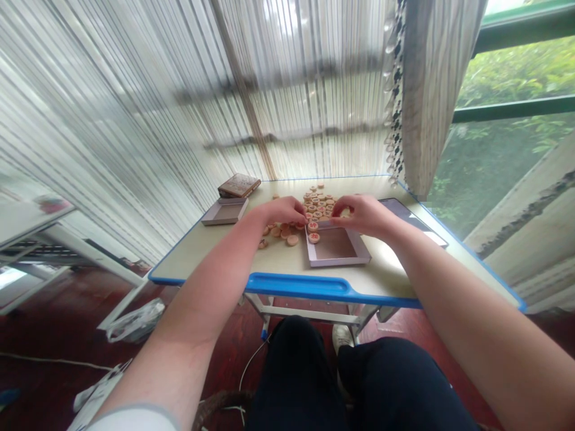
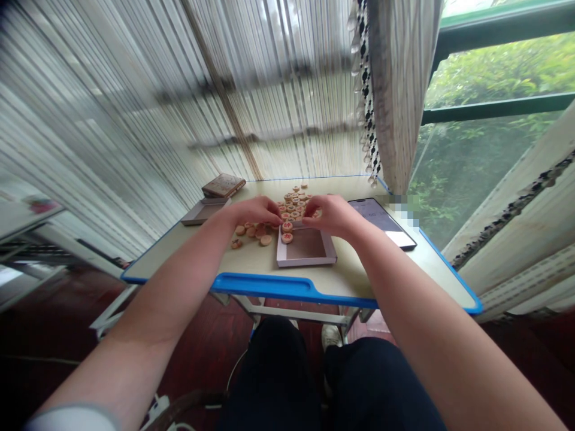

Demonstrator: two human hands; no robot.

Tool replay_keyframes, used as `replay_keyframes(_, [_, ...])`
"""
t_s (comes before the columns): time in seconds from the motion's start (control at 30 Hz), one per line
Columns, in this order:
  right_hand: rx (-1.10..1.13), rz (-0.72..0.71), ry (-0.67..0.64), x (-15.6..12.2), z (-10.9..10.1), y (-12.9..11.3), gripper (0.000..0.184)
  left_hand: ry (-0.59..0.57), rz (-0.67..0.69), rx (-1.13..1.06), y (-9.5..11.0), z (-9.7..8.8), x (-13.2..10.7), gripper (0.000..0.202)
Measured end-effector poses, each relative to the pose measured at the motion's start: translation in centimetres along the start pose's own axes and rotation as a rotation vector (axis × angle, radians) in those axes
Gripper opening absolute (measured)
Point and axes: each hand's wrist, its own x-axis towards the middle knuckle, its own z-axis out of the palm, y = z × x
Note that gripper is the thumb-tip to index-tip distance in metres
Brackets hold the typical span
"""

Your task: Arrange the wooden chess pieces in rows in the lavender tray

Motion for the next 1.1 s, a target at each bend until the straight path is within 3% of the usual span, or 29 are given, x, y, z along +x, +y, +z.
replay_keyframes(0.2, [-0.075,-0.231,-0.196,-0.7,1.2,-1.0,0.014,-0.002,-0.022,-0.001,0.0,-0.1,0.1,0.029])
replay_keyframes(0.4, [-0.088,-0.230,-0.219,-0.6,0.9,-0.2,0.024,-0.024,-0.028,-0.031,-0.1,0.1,0.2,0.031])
replay_keyframes(0.57, [-0.060,-0.205,-0.269,-0.6,1.0,-0.2,0.015,-0.014,-0.018,-0.015,-0.1,0.1,0.1,0.029])
replay_keyframes(0.87, [-0.042,-0.356,-0.051,-0.5,1.9,-1.8,0.019,0.002,0.027,0.016,0.0,0.1,0.1,0.026])
replay_keyframes(1.1, [-0.051,-0.371,-0.047,-0.7,2.6,-2.4,0.022,0.011,0.052,0.049,0.1,0.1,-0.1,0.029])
